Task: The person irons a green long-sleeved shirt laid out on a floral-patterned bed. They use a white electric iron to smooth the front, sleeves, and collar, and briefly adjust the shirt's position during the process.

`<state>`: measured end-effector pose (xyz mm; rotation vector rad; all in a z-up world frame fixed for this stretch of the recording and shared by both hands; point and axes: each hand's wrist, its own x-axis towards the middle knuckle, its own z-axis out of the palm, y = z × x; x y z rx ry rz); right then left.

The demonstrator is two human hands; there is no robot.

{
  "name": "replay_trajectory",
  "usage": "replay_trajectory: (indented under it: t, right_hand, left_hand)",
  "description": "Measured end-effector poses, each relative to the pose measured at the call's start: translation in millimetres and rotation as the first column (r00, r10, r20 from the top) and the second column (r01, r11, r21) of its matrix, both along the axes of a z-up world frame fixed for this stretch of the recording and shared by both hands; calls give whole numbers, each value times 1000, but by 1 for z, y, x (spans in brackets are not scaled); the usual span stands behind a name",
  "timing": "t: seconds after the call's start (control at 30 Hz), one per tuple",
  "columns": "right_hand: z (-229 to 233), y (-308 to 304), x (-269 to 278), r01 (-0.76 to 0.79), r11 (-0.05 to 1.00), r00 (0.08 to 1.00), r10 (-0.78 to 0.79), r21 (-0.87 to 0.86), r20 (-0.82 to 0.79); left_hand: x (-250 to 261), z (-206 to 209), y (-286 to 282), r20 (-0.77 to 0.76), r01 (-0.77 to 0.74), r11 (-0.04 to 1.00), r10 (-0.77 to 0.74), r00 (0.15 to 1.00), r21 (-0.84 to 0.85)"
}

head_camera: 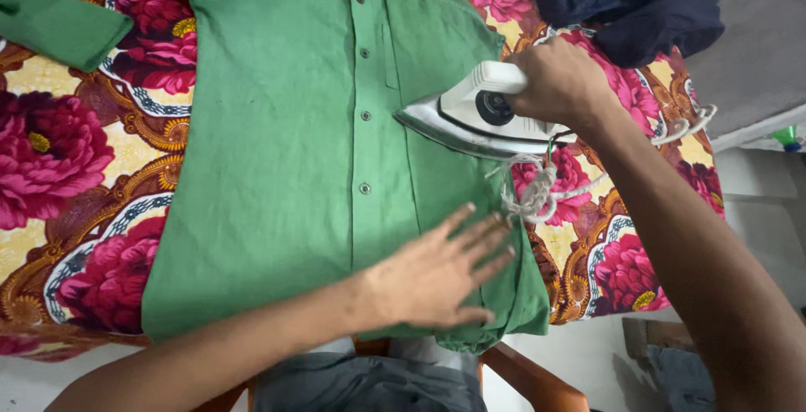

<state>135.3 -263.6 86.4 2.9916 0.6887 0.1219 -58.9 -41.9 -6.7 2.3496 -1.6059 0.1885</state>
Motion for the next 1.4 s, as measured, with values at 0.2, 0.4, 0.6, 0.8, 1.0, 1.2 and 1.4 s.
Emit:
replay_trajectory:
  t: [0.2,0.4,0.6,0.8,1.0,1.2,1.4]
  right_hand:
    - [-10,-1,24,76,997,983,-69,-33,172]
    - [-9,-8,50,4,1000,995,-6,23,100]
    - [2,-12,-21,-95,995,990,93,-11,-110]
    - [13,-6,-81,-80,997,997,80,-4,-22]
    - [0,9,-23,50,999,992,-48,-15,118]
    - [-5,6,15,-44,999,995,42,16,94]
    - [6,-4,-55,-105,994,986,108,29,-128]
  left_hand:
    - [-15,6,-9,34,52,995,-56,998,91]
    - [-13,9,-8,3,56,996,-56,998,67]
    - [-24,7,-8,190,74,993,-91,978,93]
    - [-32,1,-7,174,47,998,-53,983,39]
    - [-32,7,-7,117,73,996,-78,990,47]
    - [-33,12,-1,162,84,996,-90,983,43]
    - [-35,14,-4,123,83,995,-89,988,55]
